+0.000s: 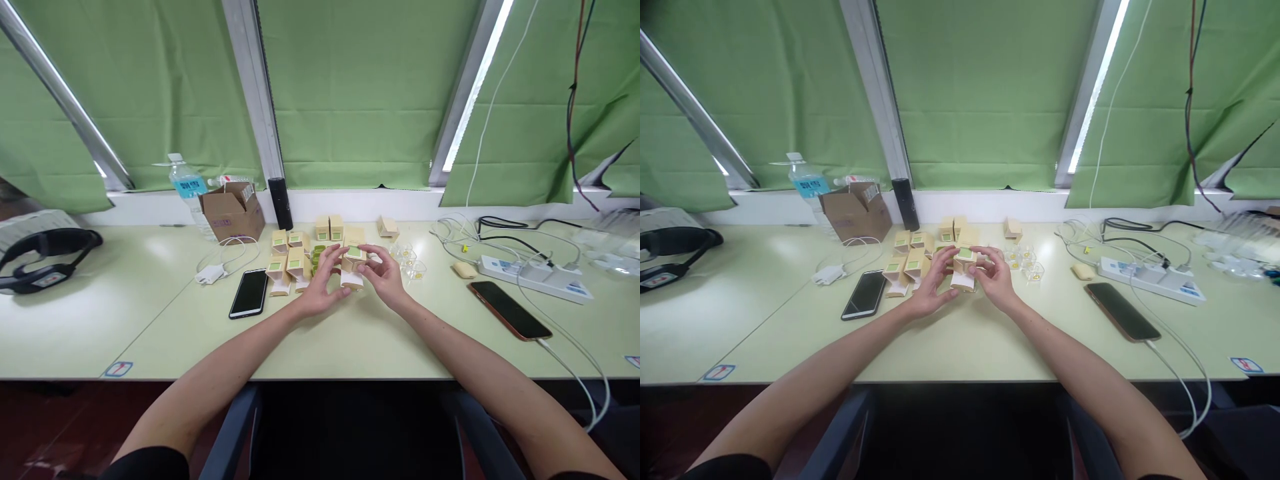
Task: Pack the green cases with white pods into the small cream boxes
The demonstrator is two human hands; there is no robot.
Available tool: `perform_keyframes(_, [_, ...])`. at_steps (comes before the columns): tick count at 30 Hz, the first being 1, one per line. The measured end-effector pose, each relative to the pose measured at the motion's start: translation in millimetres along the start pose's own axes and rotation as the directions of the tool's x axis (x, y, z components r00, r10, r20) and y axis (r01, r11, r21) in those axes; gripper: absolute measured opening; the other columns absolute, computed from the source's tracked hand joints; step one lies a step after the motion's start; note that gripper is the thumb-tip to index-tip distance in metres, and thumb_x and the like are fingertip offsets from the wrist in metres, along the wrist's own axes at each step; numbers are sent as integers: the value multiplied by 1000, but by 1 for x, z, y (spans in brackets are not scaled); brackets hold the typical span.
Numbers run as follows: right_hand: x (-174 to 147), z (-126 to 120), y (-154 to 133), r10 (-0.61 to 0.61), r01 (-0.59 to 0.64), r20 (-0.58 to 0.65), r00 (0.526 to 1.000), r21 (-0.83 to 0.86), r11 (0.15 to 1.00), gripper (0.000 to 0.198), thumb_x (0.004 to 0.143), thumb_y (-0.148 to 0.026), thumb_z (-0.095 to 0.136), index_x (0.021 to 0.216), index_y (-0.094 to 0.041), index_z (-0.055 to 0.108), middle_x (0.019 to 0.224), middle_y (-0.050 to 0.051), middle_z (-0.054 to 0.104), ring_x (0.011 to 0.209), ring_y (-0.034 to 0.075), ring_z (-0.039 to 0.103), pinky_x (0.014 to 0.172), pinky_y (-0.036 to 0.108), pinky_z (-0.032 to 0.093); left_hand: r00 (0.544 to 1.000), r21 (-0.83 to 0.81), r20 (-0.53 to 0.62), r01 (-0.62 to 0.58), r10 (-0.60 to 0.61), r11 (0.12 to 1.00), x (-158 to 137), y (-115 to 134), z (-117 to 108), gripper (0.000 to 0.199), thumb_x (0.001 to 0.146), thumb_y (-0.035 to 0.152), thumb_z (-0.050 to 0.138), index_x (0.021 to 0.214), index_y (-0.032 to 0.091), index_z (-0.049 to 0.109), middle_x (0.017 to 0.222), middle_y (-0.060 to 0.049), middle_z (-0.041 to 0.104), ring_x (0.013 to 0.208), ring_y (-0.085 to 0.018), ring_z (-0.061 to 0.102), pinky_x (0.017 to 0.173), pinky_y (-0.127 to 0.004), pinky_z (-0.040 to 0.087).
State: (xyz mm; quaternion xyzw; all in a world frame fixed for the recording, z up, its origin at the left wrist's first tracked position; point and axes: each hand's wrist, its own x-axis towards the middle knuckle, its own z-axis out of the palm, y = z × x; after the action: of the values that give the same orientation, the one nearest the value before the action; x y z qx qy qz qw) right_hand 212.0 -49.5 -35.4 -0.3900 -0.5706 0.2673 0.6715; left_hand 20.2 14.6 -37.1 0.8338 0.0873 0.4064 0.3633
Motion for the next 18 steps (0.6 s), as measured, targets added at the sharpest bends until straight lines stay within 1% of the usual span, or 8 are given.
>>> perform_keyframes(3, [0,1,0,0,0,11,1000,10,1000,47,82,-51,83,122,-32,68,138,9,51,91,19,67,87,44,65,999,-25,-44,26,-27,999,0,0,2,68,95,53,65,154,34,37,161,-16,25,126,-29,57,105,-49,54])
perform_keyframes(7, [0,-2,-1,-17,16,58,998,11,1000,50,82,-57,81,124,-33,68,134,9,51,102,24,67,92,47,64,995,-51,-85,48,-52,998,1,1,3,60,96,53,63,148,33,42,157,-15,30,120,-25,59,103,-47,54])
perform_keyframes(11, [-2,-4,-2,-40,41,110,993,-11,999,52,85,-62,76,128,-34,67,129,9,50,103,25,66,94,49,63,989,-57,-129,59,-66,997,1,2,4,53,96,54,63,141,31,46,152,-15,35,114,-23,60,98,-43,56])
perform_keyframes(15, [-3,-3,-3,-21,20,158,987,9,1000,59,83,-65,76,132,-34,65,128,9,45,107,25,65,93,47,63,981,-85,-176,63,-77,994,3,-1,6,44,97,52,61,133,29,49,146,-13,40,109,-21,62,91,-39,57])
perform_keyframes(18, [-4,-1,-2,-27,20,186,982,39,999,59,82,-61,80,131,-34,65,128,7,40,108,24,66,96,46,63,975,-30,-213,51,-57,998,3,-4,7,39,99,51,58,128,27,49,141,-13,43,107,-20,63,88,-37,58])
